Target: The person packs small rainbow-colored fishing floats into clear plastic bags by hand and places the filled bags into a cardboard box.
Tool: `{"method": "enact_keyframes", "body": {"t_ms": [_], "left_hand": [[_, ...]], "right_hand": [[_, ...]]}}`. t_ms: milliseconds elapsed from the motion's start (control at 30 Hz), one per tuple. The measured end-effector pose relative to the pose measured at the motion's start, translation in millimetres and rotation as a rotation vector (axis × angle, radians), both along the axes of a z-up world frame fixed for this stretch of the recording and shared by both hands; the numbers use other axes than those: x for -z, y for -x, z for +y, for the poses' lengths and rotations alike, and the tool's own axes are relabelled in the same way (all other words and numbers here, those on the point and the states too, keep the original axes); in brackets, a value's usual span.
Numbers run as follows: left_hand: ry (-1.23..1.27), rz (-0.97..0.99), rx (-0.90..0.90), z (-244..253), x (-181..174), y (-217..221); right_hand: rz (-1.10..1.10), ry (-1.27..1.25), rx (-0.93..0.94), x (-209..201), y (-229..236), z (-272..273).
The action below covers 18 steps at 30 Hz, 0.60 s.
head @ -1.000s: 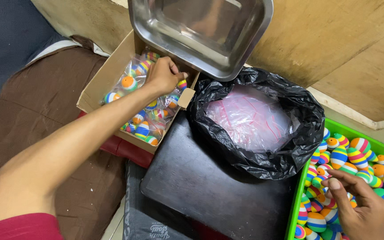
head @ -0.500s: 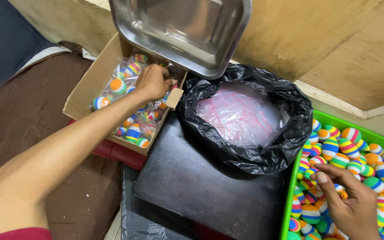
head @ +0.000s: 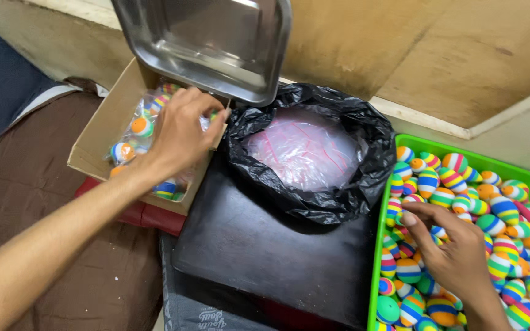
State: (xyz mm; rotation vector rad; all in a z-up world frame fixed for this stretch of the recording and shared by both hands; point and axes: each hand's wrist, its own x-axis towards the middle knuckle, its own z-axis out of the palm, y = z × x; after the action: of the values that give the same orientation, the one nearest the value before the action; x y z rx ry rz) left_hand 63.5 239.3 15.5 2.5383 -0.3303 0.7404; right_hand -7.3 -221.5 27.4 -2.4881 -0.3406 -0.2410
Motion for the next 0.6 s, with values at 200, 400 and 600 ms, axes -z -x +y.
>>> {"method": "enact_keyframes", "body": {"t_ms": [200, 400, 600], "left_hand": [[-0.079, -0.003, 0.29, -62, 1, 17], [-0.27, 0.224, 0.206, -94, 36, 15], [-0.286, 0.249, 0.236, -93, 54, 11]], "right_hand": [[-0.046, 0.017, -0.088, -6, -1, 4], [-0.084, 0.018, -0.135, -5, -1, 1], [-0.061, 0.018, -0.166, -7, -1, 0]]}}
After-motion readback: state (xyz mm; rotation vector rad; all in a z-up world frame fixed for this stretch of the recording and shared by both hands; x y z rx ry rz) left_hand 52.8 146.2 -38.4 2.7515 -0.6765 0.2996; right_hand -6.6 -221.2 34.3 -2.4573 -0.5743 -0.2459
